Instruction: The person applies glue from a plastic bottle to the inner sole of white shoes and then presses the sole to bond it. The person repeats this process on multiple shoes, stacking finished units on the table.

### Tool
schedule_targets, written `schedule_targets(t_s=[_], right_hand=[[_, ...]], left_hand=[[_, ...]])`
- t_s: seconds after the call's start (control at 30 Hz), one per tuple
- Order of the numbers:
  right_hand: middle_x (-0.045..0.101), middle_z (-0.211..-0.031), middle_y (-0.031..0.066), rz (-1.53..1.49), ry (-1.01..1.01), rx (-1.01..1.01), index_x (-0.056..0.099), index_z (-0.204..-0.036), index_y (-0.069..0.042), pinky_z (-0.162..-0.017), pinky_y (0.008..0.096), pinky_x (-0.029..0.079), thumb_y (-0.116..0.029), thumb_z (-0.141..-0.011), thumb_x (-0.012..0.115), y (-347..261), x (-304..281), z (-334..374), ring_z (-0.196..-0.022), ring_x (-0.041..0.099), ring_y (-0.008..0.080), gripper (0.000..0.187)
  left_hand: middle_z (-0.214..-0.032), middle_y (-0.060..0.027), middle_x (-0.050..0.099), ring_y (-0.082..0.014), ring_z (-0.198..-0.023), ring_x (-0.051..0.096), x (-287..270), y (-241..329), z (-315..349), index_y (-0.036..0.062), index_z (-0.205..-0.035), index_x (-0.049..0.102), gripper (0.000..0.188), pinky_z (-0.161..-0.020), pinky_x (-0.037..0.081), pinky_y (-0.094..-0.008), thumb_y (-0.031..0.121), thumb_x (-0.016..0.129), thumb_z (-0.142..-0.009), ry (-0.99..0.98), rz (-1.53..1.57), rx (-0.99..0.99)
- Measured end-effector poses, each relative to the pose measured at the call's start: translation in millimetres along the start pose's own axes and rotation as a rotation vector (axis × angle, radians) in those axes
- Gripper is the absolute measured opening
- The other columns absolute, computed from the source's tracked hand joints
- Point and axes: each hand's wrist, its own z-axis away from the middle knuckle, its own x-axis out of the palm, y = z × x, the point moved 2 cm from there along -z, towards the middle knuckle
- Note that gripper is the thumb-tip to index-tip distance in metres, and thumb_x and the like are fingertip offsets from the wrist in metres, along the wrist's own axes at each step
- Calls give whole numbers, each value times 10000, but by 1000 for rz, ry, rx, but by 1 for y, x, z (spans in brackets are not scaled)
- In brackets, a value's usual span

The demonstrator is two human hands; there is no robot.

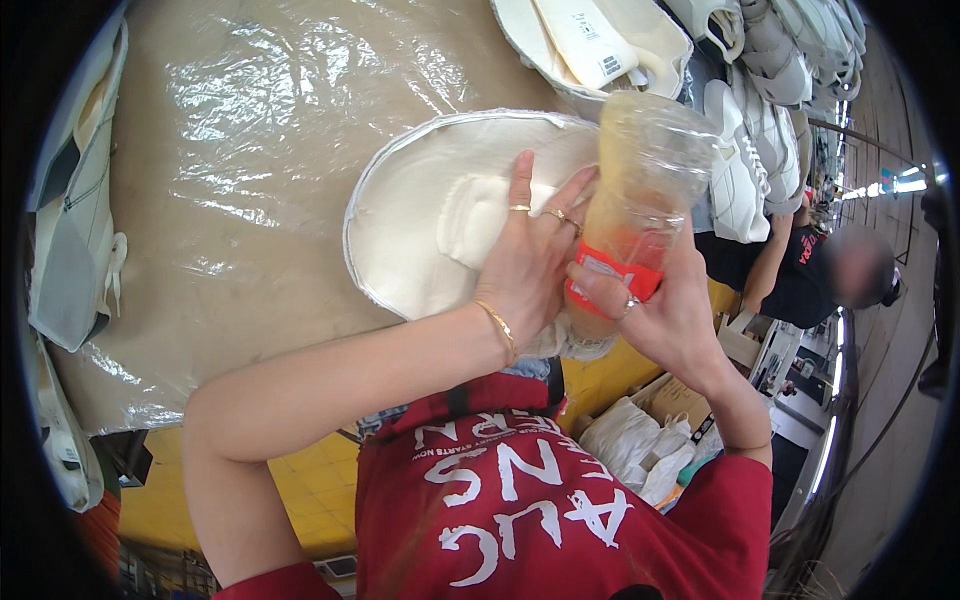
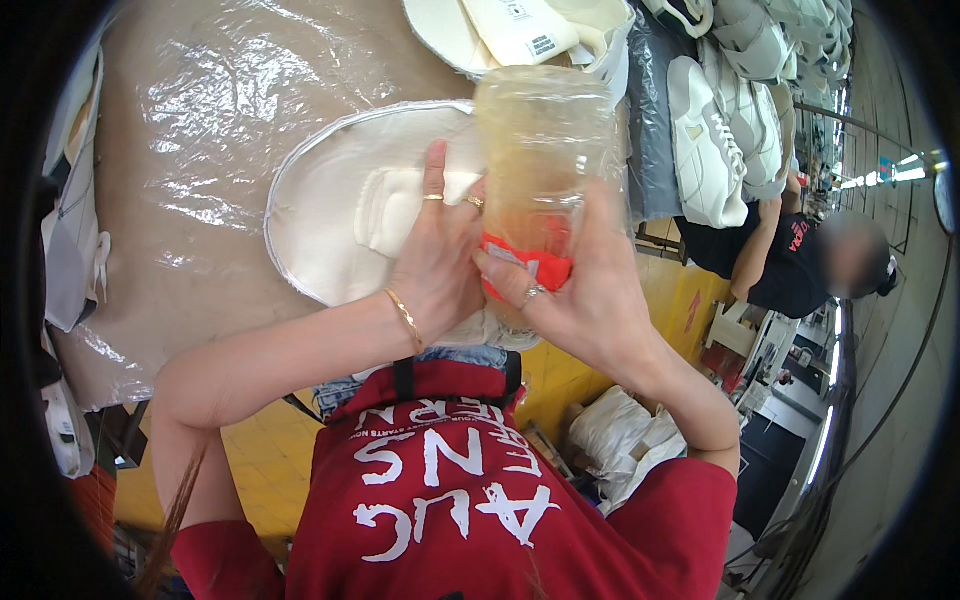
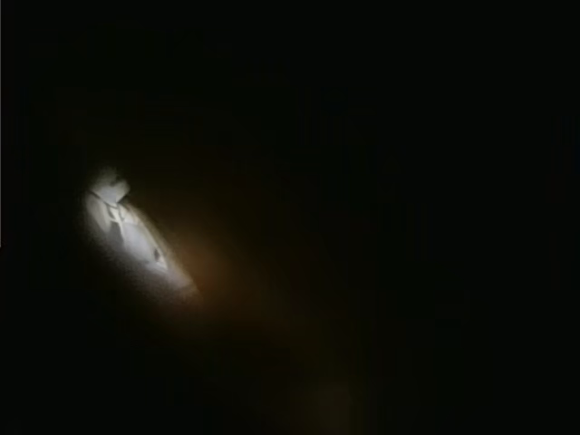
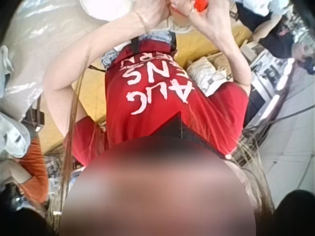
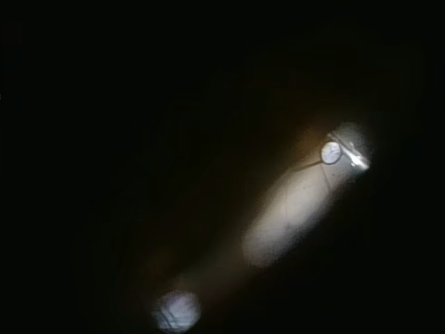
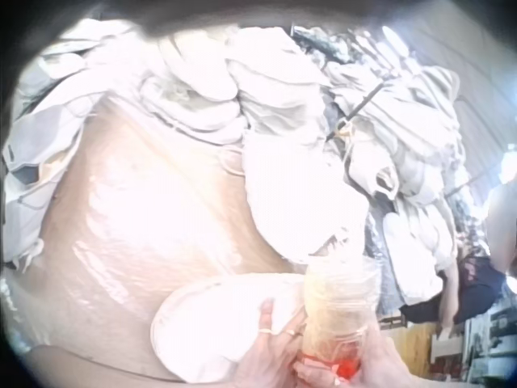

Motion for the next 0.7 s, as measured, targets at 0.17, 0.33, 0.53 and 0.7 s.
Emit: schedule_targets(t_s=[0.17, 0.33, 0.53, 0.7], right_hand=[[618, -1153, 250, 188, -215, 104, 348, -1333, 47, -776, 366, 552, -225, -801, 772, -18, -8, -10, -933, 683, 345, 732], [647, -987, 242, 595, -374, -162, 348, -1339, 18, -714, 447, 541, -246, -798, 759, -36, -17, -29, -848, 646, 441, 728], [656, -892, 230, 466, -348, -115, 346, -1312, 34, -705, 457, 532, -288, -804, 750, -30, -24, -39, -824, 651, 433, 724], [663, -897, 247, 206, -211, -58, 332, -1304, 67, -712, 443, 541, -336, -822, 748, -13, -8, -21, -852, 673, 404, 753]], left_hand=[[-1550, -13, 325, -201, -1446, 255, 5, 1, 4, 232, -1497, 326, 584, -1165, 85, -600, 430, 420, -955, 98, -42, -27], [-1524, -49, 359, -217, -1400, 337, 15, 3, 6, 165, -1485, 330, 566, -1172, 207, -464, 436, 377, -990, 184, 194, -105], [-1521, -64, 366, -235, -1404, 333, 8, 6, 3, 150, -1492, 312, 581, -1169, 237, -428, 442, 366, -993, -115, 23, -27], [-1537, -63, 353, -264, -1451, 241, 7, 5, -1, 169, -1521, 272, 612, -1169, 98, -554, 435, 379, -980, -104, 1, -39]])
